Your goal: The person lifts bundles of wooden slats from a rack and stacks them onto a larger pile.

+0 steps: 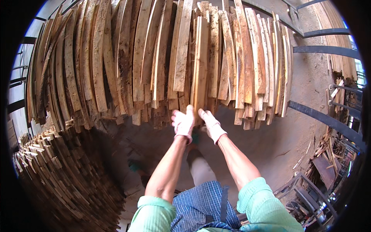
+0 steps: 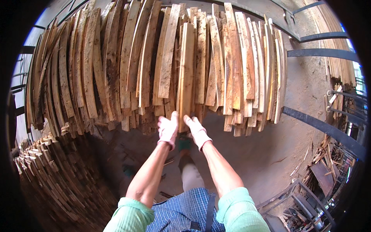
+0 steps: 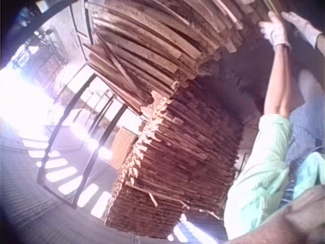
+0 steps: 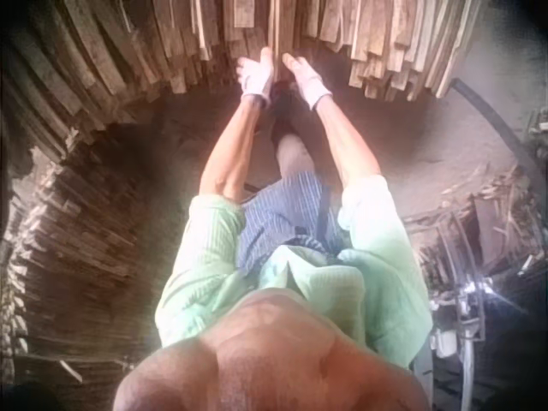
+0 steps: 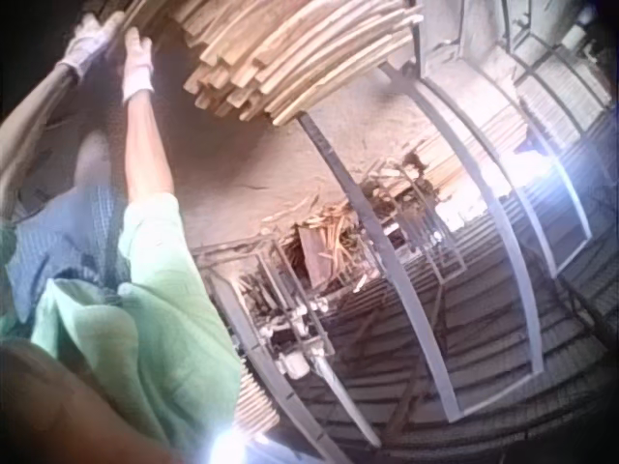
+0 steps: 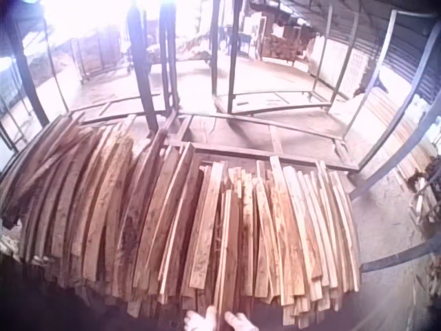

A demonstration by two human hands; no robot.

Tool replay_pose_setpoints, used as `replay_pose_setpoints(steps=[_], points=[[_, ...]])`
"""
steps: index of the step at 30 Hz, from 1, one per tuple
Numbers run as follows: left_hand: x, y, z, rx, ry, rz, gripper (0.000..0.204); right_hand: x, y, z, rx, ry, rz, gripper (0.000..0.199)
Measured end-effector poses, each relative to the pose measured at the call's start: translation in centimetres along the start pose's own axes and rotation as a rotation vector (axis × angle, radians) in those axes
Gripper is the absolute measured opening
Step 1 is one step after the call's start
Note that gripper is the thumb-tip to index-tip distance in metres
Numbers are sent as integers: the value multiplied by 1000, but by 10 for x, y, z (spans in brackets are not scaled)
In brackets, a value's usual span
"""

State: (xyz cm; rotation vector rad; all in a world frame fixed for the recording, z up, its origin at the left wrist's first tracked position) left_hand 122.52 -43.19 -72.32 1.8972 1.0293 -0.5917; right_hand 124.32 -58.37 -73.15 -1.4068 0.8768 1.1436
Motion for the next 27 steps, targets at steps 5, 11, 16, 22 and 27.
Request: replay_pose_setpoints(steps=[5, 11, 16, 22, 27], points=[[15, -23, -31, -340, -166, -32, 102, 28, 1, -9, -144, -29, 72, 111], [14, -4, -22, -254, -9, 0, 99, 88, 21, -5, 14, -23, -123, 102], [-39, 28, -49, -335, -69, 116, 93, 5, 9, -9, -187, -131, -209, 74], [-216, -31, -110, -540, -262, -216, 72, -245, 16, 38, -662, -54, 68, 53], [-250, -25, -119, -1111, -587, -428, 84, -214, 76, 32, 456, -429, 93, 47]])
Point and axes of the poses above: each hand's wrist, its own x-axis towards the middle knuckle, its own z-axis out of the palm, y = z × x, the point moved 6 cm from there along x, towards the middle knuckle, and after that the axes turned 12 degrees about z, right-handed, at the moved point
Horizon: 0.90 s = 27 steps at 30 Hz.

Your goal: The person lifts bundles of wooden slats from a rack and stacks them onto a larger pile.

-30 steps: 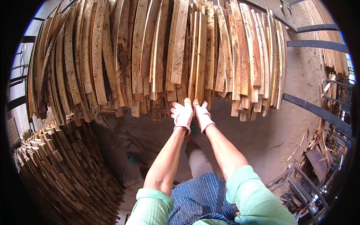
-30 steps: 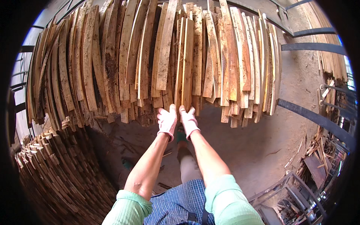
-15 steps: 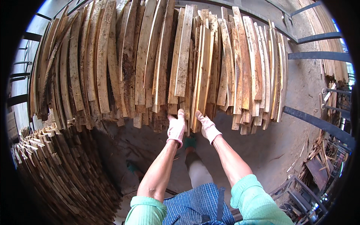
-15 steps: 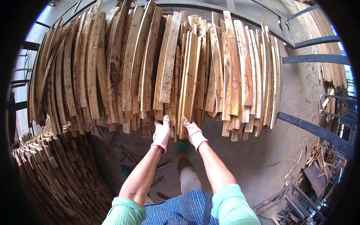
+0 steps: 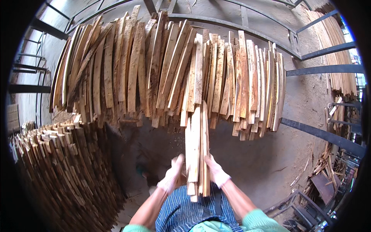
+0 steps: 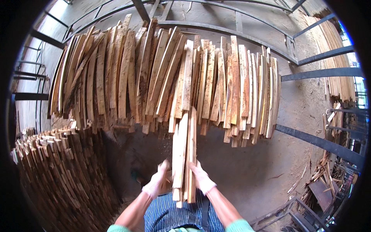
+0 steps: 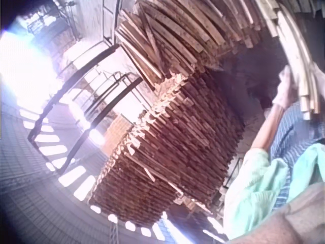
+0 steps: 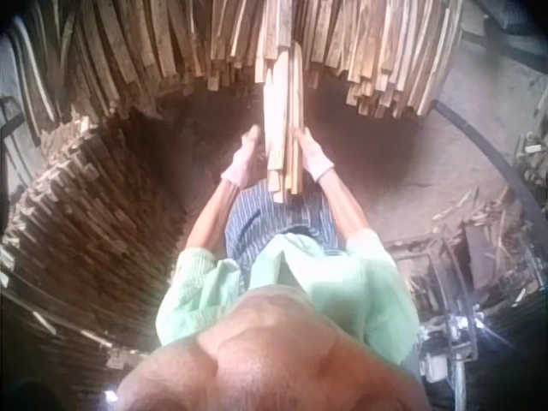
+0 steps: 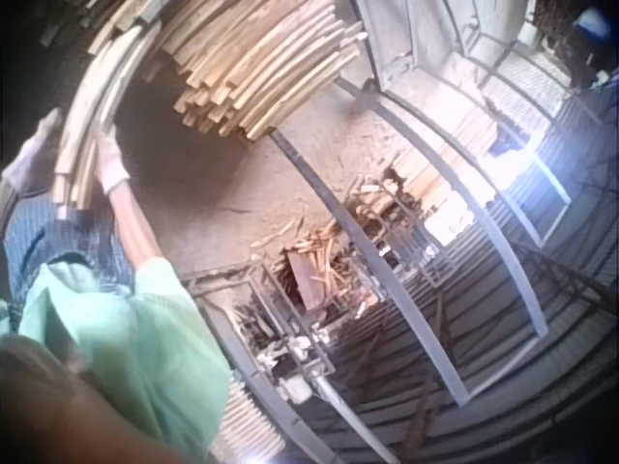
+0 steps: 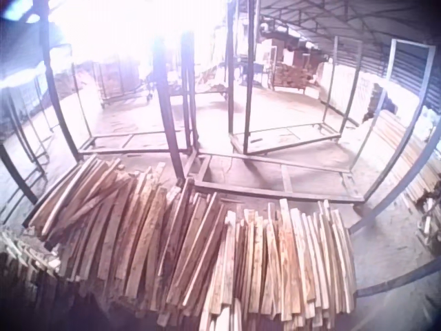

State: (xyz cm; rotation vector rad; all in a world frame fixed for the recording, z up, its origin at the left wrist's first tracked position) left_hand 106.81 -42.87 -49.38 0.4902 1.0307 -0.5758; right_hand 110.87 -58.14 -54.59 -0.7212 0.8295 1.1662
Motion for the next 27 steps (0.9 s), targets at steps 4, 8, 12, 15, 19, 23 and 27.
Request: replay_pose_setpoints(steps=[4, 8, 12, 15, 19, 23, 27], points=[[11, 34, 35, 1135, 123, 330, 95, 33, 18, -12, -101, 273, -125, 45], [-45, 15, -15, 1150, 51, 294, 99, -16, 71, 31, -77, 340, -13, 37], [-115, 5, -63, 1054, -74, 303, 105, -76, 130, 105, -4, 287, 29, 46], [-209, 44, -57, 1025, -132, 371, 101, -88, 147, 151, -161, 73, -131, 51], [-309, 79, -86, 971, 118, 823, 97, -135, 147, 289, -455, -142, -361, 67], [-444, 125, -115, 560, 237, 1598, 102, -145, 141, 446, -828, -557, -659, 79], [-635, 138, -176, 267, 366, 2093, 107, -252, 253, 656, -1208, -734, -765, 92]])
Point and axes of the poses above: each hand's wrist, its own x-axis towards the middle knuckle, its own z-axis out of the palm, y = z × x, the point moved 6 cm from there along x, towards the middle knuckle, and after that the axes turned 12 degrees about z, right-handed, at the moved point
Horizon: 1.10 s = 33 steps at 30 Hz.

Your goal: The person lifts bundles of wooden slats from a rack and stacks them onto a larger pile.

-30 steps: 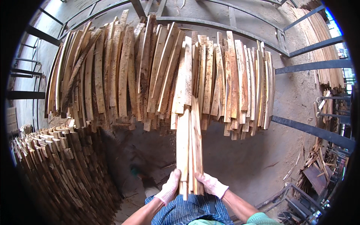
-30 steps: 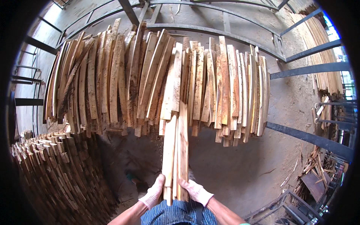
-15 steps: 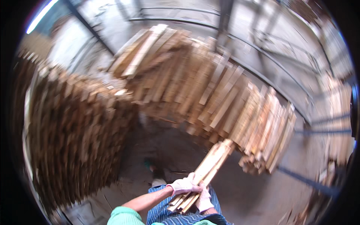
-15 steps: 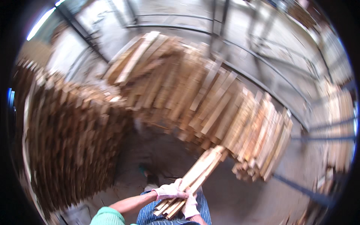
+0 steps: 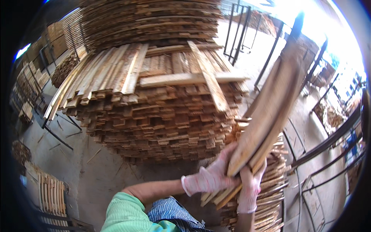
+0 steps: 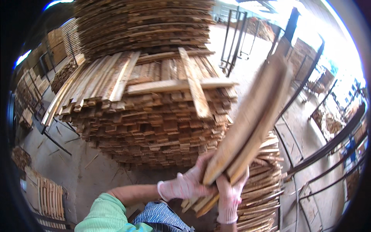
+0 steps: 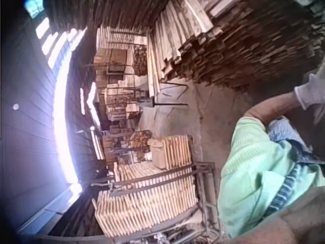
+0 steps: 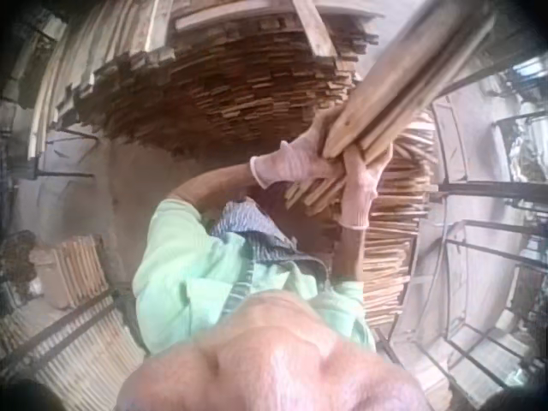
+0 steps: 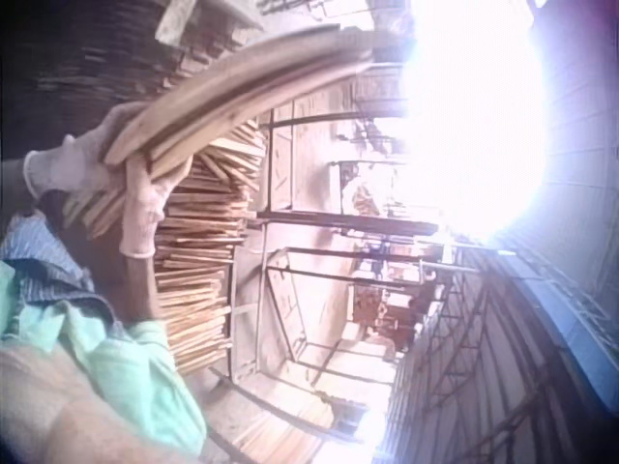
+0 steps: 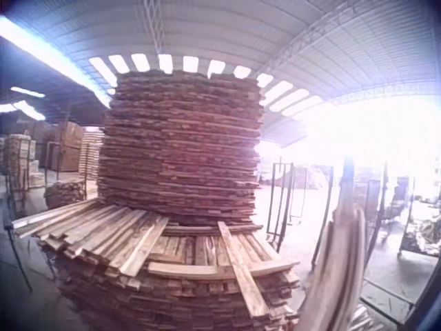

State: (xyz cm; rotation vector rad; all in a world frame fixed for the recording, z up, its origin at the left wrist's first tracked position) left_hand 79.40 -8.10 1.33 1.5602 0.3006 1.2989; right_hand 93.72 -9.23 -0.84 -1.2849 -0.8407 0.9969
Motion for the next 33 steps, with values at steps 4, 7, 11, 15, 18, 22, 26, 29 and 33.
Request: replay_pose_setpoints(steps=[4, 7, 11, 15, 18, 22, 26, 29, 33], points=[[66, 77, -150, 284, 208, -246, 104, 55, -100, 182, -66, -386, 109, 94], [128, 92, -255, 374, 66, -343, 54, 120, -132, 285, -260, -514, 76, 97], [177, 72, -385, 1139, -3, -687, 52, 196, -116, 409, -1074, -585, 165, 89], [187, 47, -420, 1408, -16, -839, 47, 284, -56, 454, -1346, -355, -156, 82], [128, 68, -501, 1333, 302, -703, 32, 267, -46, 471, -1231, -561, -254, 90], [120, 132, -456, 1200, 317, -802, 81, 280, -54, 453, -1665, -535, -501, 77], [70, 110, -459, 1870, 140, -909, 72, 228, -84, 508, -1616, -377, -515, 74], [79, 100, -453, 1873, 100, -903, 61, 236, -93, 510, -1611, -264, -539, 73], [71, 97, -454, 1876, 311, -784, 54, 279, -81, 508, -1510, -431, -372, 75]])
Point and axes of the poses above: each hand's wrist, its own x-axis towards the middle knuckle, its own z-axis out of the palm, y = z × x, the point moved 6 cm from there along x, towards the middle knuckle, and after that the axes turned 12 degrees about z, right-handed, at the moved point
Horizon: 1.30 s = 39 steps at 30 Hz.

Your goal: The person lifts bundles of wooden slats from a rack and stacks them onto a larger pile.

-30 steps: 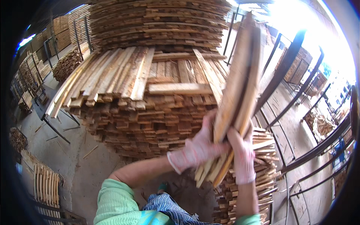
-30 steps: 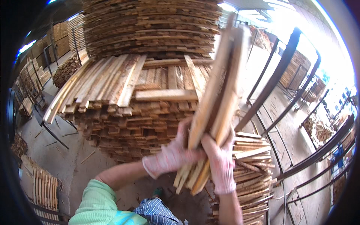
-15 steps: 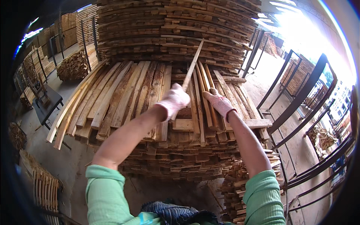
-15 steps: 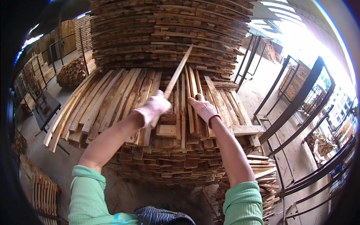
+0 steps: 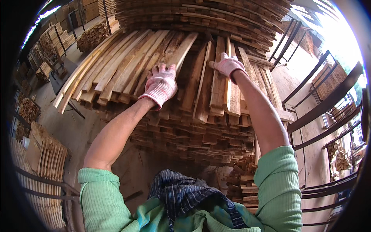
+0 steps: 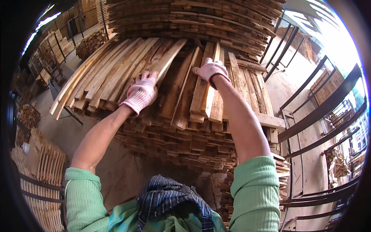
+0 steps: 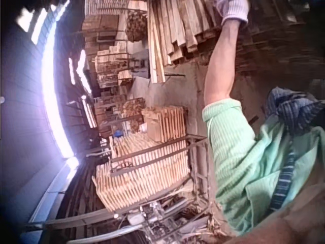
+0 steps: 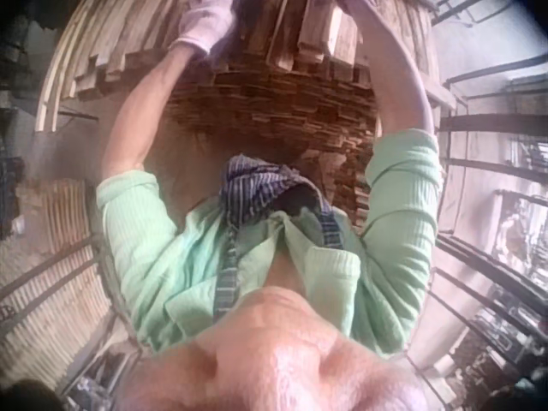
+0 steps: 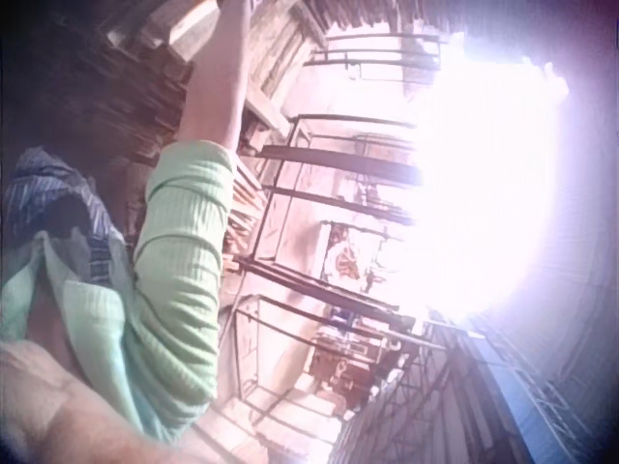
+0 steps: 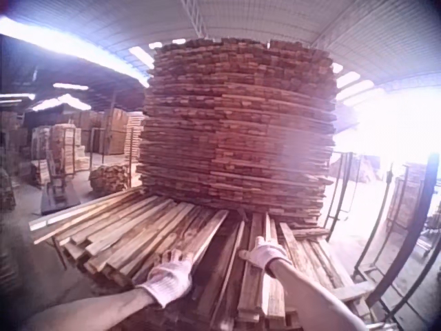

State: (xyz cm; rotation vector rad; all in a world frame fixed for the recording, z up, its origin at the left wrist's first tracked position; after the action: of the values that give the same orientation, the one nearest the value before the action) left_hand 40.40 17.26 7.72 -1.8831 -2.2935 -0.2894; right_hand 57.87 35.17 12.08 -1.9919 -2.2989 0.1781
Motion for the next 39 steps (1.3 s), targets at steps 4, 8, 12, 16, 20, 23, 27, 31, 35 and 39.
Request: replay_pose_setpoints(steps=[4, 8, 12, 16, 20, 23, 27, 31, 35, 39], points=[[-5, -2, 21, 100, -214, -69, 56, 24, 15, 7, -38, -75, -102, 78], [34, -17, 3, -308, -217, -273, 60, 17, 18, -1, 193, -124, -78, 79], [42, -8, 5, -199, -74, -392, 53, -5, 27, -12, 449, -325, -89, 43], [63, 31, 22, -33, -53, -129, 47, 57, 87, 14, -30, -103, -344, 70], [37, 9, 17, -170, -89, -251, 58, -16, 71, -7, -50, 67, -59, 86], [62, 24, -5, 57, -369, -75, 57, -5, 67, 4, -144, 0, -174, 84], [100, 97, -7, -152, -158, -16, 71, 45, 97, 18, -38, -117, -116, 87], [105, 92, 30, -570, -72, -345, 68, 9, 72, 2, 100, -236, -27, 108], [111, 161, 11, -309, -36, -99, 58, 5, 74, -1, 100, 76, -76, 70], [122, 114, 13, -619, -317, -1, 59, 16, 71, 7, 9, 49, -107, 78]])
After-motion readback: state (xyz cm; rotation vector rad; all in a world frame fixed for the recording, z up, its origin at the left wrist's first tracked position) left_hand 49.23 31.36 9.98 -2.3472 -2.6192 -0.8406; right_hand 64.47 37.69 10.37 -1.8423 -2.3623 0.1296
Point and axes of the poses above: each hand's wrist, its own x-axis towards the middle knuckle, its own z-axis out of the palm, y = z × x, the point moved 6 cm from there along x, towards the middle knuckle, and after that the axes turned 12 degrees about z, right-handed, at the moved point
